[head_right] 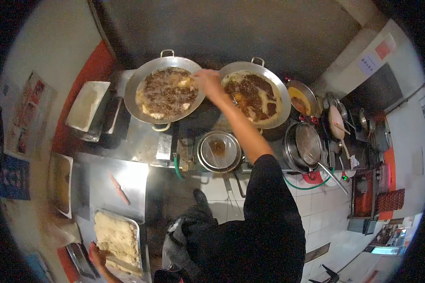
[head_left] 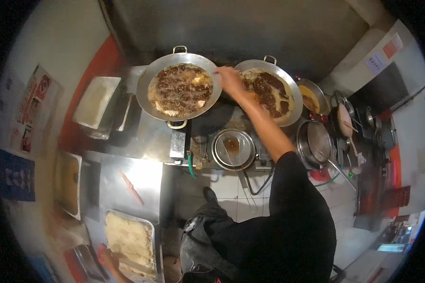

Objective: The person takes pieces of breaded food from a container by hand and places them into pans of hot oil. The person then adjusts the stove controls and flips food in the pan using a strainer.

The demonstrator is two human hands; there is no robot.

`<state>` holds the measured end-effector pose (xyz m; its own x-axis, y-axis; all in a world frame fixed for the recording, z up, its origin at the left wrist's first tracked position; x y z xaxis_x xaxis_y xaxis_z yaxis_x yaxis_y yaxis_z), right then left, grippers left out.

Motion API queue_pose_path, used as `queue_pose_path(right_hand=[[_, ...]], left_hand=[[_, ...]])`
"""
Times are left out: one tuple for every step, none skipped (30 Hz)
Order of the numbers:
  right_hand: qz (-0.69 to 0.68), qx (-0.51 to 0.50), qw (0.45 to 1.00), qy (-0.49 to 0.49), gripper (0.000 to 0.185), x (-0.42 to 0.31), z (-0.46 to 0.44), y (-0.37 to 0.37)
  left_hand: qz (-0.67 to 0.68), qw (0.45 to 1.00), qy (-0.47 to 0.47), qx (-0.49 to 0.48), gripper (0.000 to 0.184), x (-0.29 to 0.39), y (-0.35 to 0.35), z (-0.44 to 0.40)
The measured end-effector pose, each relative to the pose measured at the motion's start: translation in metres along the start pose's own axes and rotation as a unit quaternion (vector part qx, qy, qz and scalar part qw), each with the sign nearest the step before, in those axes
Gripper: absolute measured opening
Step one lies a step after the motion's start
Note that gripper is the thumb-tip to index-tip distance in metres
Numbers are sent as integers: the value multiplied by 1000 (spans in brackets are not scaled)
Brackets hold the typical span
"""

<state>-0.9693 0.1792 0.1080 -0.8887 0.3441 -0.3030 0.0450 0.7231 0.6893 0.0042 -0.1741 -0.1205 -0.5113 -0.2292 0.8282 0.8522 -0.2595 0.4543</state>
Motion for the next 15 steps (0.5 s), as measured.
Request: queue_pose_path(right_hand=[[-34,-28,999,-17,26,-40,-2,-15],[-127,-141,977,-96,21,-98,-2,-18],[-227,-140,960,-90,19,-140,7,-33],[-88,-86,979,162,20,-178,17,-84],[-207,-253,944,-37,20,-229,33,-87],[-229,-200,945,120,21,-274,59,-142],[-369,-262,886,-102,27,-327,83,-139],[-380,-373,846,-25,31,-393,108,-154],[-393,-471,788,55,37,-458,137,-165],[-383,-318,837,227,41,-516,168,-169],[-394,-485,748,224,48,-572,172,-141],[-491,-393,738,244,59,-613,200,-153],[-475,-383,731,304,55,-660,218,-160],[-458,-370,722,363,51,-693,229,-161],[-461,-367,720,366,51,-709,231,-160]], left_hand=[[212,972,97,-27,28,18,-13,21],[212,972,93,-30,28,12,-2,14],[-95,992,-88,-8,22,38,4,18],[-152,980,-124,-23,23,43,1,24],[-206,964,-163,-34,25,46,0,30],[-256,944,-203,-42,28,60,-7,41],[-200,957,-205,-38,33,75,-7,56],[-143,967,-206,-34,38,89,-6,70],[-86,974,-206,-28,45,103,-2,82],[-86,974,-207,-27,45,117,1,90],[-110,979,-151,-82,39,122,3,97],[-131,977,-140,-90,39,130,6,105],[-153,975,-133,-86,41,137,7,112],[-170,974,-124,-82,42,141,10,119],[-181,973,-116,-79,45,143,10,126]])
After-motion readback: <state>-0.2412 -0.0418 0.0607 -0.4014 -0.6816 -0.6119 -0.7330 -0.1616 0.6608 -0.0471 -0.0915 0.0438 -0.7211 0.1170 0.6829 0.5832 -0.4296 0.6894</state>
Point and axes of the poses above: each hand's wrist, its own z-axis away from the middle knuckle, its own y-axis out of the back of the hand, x = y × z, the point moved 8 cm from there along -z, towards the middle knuckle, and after that the axes turned 10 degrees about y, right-handed, at the moved point
